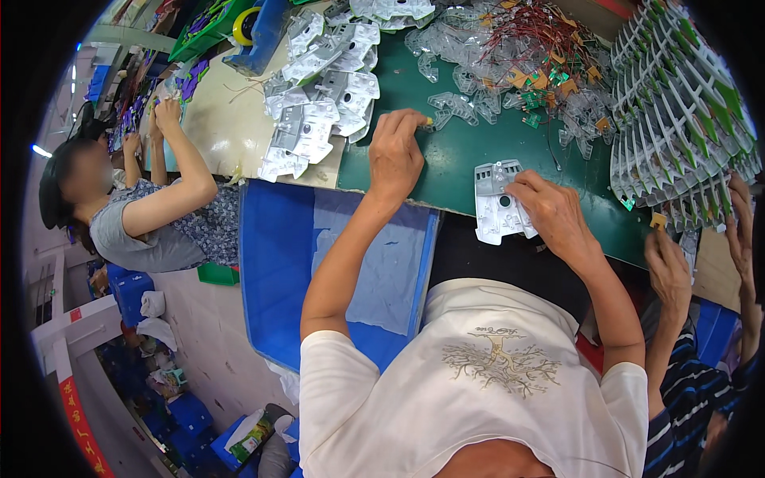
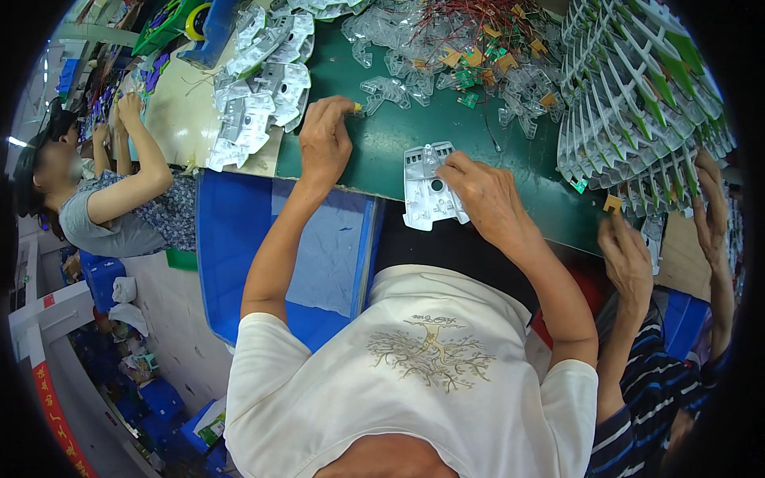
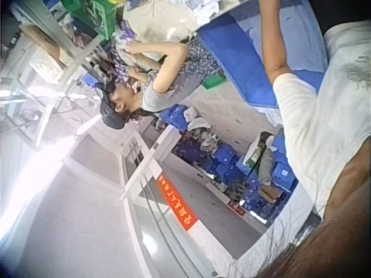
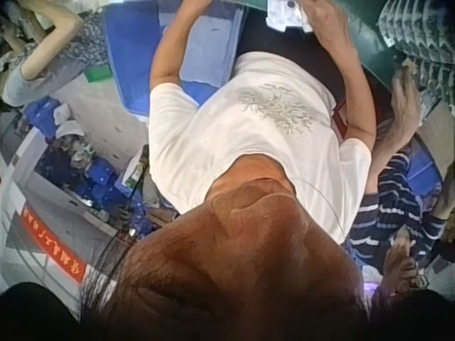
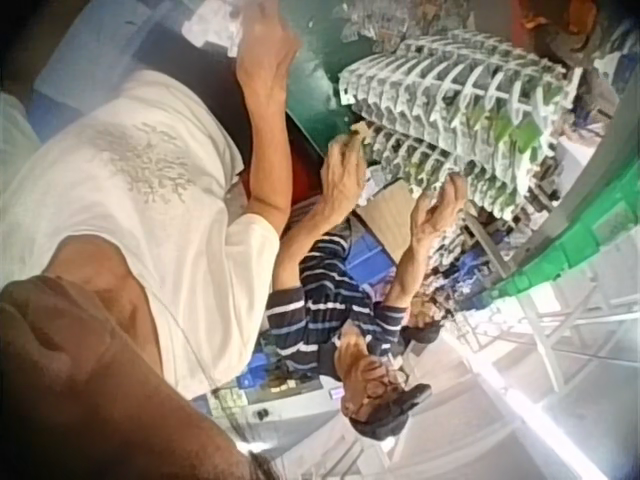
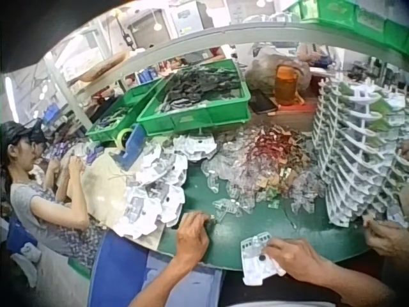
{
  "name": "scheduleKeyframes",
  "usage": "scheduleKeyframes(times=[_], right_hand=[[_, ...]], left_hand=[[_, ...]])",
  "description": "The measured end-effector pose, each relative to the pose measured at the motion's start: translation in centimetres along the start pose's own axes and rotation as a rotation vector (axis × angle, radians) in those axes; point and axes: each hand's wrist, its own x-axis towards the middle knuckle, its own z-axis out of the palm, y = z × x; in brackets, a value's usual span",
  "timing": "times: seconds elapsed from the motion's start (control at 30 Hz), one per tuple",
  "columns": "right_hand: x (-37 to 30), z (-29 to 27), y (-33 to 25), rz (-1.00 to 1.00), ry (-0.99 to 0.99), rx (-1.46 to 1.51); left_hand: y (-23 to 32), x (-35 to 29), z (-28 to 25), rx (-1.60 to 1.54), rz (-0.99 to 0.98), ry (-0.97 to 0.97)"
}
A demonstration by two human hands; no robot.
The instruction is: Assembling small plastic components by inserting a yellow part into a white plastic base at a factory workbench.
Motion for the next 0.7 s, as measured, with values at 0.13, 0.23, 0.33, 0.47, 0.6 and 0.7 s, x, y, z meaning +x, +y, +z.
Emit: scheduleKeyframes(times=[0.13, 0.23, 0.33, 0.47, 0.6, 0.7], right_hand=[[-0.1, -0.1, 0.1, 0.007, -0.007, 0.0], [0.0, -0.1, 0.0, 0.003, 0.011, -0.002], [-0.1, 0.0, -0.2, 0.009, 0.006, -0.007], [-0.5, -0.2, -0.4, -0.032, 0.008, -0.051], [-0.5, -0.2, -0.4, 0.003, -0.016, -0.063], [-0.8, 0.0, -0.2, -0.002, 0.01, -0.057]], left_hand=[[0.7, 0.3, 0.1, -0.031, 0.112, -0.011], [0.1, -0.2, 0.0, -0.002, 0.145, -0.102], [-0.2, -1.7, -0.2, -0.091, 0.113, -0.059], [2.3, -1.2, -1.0, 0.109, 0.293, -0.113], [3.3, -2.1, -2.1, 0.295, 0.093, -0.23], [4.9, -3.1, -2.7, 0.13, 0.025, -0.231]])
